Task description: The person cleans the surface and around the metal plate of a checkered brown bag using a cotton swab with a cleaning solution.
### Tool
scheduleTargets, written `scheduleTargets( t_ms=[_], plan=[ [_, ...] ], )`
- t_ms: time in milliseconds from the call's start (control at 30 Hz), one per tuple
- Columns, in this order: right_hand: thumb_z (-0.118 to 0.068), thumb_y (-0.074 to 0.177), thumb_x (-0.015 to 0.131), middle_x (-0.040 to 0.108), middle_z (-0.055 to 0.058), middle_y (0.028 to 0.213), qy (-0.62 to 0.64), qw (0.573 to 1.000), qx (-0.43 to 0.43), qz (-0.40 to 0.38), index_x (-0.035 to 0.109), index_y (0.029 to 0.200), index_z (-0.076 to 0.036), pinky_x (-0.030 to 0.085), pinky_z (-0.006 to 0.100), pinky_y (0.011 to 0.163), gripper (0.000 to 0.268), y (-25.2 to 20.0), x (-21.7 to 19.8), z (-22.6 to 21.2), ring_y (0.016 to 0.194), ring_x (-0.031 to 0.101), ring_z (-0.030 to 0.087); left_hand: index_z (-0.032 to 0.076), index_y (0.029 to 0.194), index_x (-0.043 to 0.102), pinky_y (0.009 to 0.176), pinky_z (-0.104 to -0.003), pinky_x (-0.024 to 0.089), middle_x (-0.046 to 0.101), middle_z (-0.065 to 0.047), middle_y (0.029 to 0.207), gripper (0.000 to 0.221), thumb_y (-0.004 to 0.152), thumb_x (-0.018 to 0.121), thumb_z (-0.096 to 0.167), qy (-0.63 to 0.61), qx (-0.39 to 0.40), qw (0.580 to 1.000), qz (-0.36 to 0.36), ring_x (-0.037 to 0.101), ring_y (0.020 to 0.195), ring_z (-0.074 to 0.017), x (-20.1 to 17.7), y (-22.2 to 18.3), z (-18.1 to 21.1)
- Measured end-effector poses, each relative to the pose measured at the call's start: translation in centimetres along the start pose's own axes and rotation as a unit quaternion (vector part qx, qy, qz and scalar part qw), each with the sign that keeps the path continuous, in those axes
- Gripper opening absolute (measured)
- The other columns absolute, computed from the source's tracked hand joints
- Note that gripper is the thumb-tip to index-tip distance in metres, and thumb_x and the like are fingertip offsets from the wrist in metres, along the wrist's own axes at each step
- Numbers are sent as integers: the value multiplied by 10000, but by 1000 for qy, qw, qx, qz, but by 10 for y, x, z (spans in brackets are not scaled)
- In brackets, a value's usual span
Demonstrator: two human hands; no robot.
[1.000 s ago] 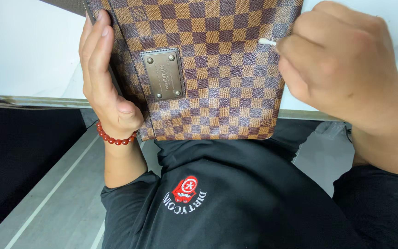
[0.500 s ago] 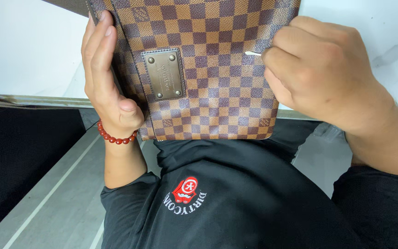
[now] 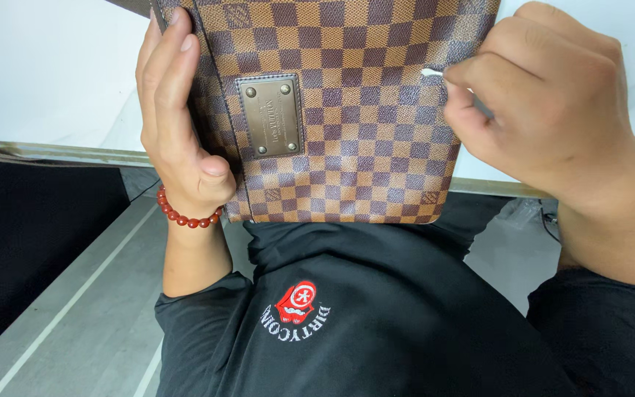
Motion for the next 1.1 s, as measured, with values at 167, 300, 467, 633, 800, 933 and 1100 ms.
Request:
scheduleTargets(
  t_ms=[167,300,467,633,800,933,1100],
  plan=[
    [36,846,828,545,46,833,-4,1000,-28,9,715,903,-26,446,294,653,141,8,3,-9,787,561,205,4,1515,490,1253,-471,308,474,-218,1592,939,1007,258,759,-12,-3,1000,1,423,1515,-391,0,1,-1],
    [46,753,829,554,62,809,-13,999,-53,4,732,863,-20,434,307,595,161,14,0,-12,770,556,232,-3,1506,492,1246,-478,307,479,-228,1579,929,1008,272,750,-25,12,1000,4,431,1504,-405,-1,2,-2],
    [19,829,862,587,76,788,10,998,-54,-20,693,791,-3,415,311,553,175,15,8,-15,715,554,229,-9,1498,500,1241,-480,307,486,-233,1569,933,1004,277,750,-26,12,1000,3,435,1496,-413,-1,2,-3],
    [4,812,863,577,74,754,26,998,-38,-41,699,771,-4,414,337,557,169,21,6,-10,702,563,235,-1,1501,502,1242,-476,311,488,-226,1574,928,1005,275,750,-29,13,999,5,440,1500,-409,-2,1,-3],
    [-40,775,854,594,72,761,-4,997,-55,-49,714,784,-11,415,326,568,143,24,1,-14,697,569,220,5,1506,501,1243,-474,310,489,-223,1577,930,1000,280,754,-31,14,999,5,438,1501,-406,-2,1,-4],
    [-52,855,857,580,49,772,-11,997,-61,-40,729,841,-29,427,298,582,131,22,6,-13,741,578,206,10,1515,497,1248,-467,307,486,-218,1589,921,1005,286,748,-31,12,999,4,433,1509,-399,-1,0,-3],
    [-70,825,868,580,48,757,-32,997,-35,-67,719,790,-48,429,339,606,154,19,8,-7,741,578,216,4,1506,495,1244,-477,308,486,-227,1577,920,1005,283,746,-31,16,999,8,433,1502,-405,-1,1,-3]
  ],
)
Point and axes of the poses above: each hand's wrist, its own y-axis towards the middle knuckle, its own x-axis out of the palm, z = x × y, the point moved 9 cm from there along y, towards the middle knuckle
